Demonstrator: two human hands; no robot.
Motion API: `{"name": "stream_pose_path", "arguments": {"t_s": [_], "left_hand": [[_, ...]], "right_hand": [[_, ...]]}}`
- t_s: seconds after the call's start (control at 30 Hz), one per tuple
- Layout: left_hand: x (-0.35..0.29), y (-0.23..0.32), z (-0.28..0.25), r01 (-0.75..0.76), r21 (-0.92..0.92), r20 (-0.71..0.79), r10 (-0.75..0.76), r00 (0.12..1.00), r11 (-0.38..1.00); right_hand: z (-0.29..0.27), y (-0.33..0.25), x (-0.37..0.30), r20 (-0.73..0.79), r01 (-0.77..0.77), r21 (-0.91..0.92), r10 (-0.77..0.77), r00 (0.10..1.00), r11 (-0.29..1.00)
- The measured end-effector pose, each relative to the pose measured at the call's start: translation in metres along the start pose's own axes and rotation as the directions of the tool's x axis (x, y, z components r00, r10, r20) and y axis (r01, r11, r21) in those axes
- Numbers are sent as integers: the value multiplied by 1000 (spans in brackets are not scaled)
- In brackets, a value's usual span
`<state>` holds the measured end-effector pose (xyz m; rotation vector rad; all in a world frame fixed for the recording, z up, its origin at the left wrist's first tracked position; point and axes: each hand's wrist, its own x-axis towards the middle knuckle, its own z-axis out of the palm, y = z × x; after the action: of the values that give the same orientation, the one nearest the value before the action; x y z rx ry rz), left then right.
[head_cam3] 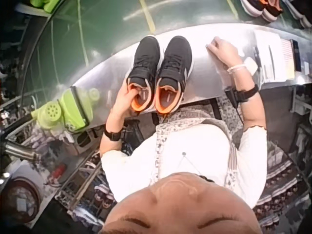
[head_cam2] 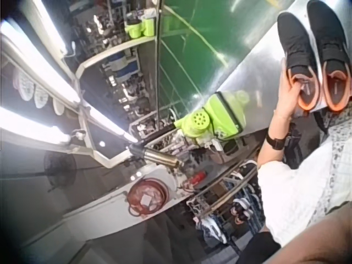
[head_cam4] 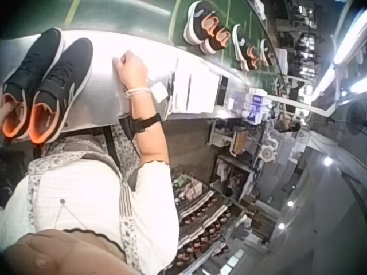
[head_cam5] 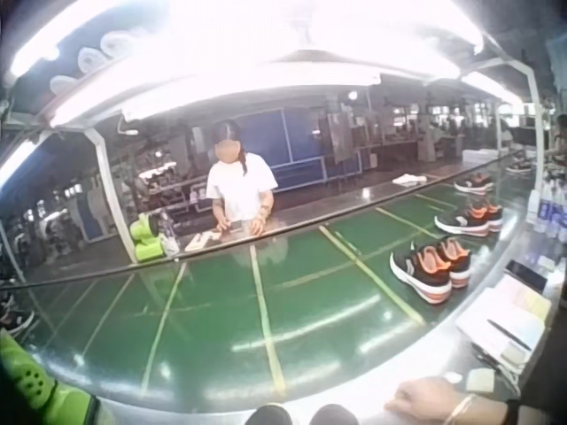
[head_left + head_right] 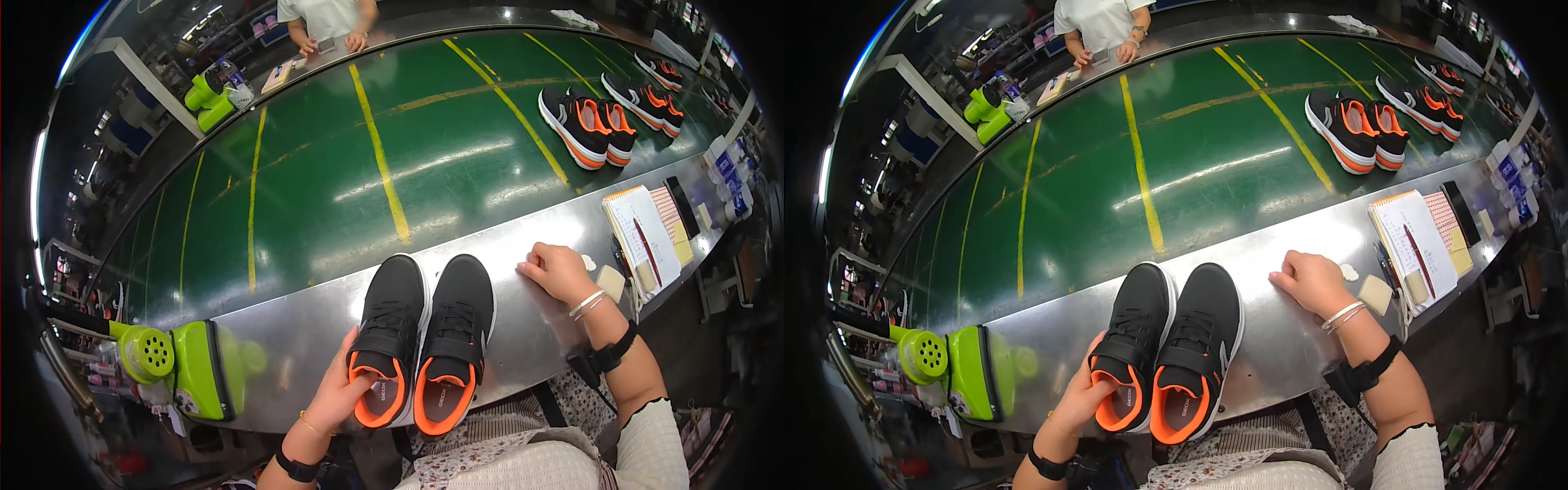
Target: Inspecting finished shoes on a conveyor belt and using a sponge to clean the surface.
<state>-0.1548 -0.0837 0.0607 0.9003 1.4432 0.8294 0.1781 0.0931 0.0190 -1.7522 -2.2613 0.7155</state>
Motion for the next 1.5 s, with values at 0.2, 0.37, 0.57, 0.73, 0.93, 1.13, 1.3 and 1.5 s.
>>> {"name": "stream_pose_path", "arguments": {"t_s": [0.2, 0.37, 0.57, 0.73, 0.93, 1.13, 1.3, 1.5], "left_hand": [[-3, -27, -7, -23, -5, -93, 22, 995, 1000], [5, -15, 15, -205, 361, -13, 225, 974, 909], [0, -13, 23, -96, -166, -87, 83, 993, 981], [0, -12, 14, -84, -86, -57, 80, 995, 993], [-11, -8, -19, -143, 188, 32, 139, 990, 972], [-7, 39, -44, -326, 628, 350, 118, 929, 707], [-17, 77, -41, -422, 628, 327, 271, 905, 653], [-16, 70, 4, -466, 851, 403, 270, 874, 241]], "right_hand": [[-11, -81, -81, 91, 338, 462, -422, 902, 820], [-1, -103, -104, -12, 462, 134, -464, 886, 877], [-24, -79, -72, -270, 488, 103, -448, 852, 866], [-61, -21, -57, -216, 308, 305, -250, 944, 901], [-60, 56, -70, -264, 37, -178, -84, 961, 983], [-41, 59, -81, -296, -57, -287, -32, 955, 956], [-62, 47, -86, -389, 25, 109, 19, 921, 994], [-59, -71, -117, -3, 316, 816, -543, 840, 484]]}}
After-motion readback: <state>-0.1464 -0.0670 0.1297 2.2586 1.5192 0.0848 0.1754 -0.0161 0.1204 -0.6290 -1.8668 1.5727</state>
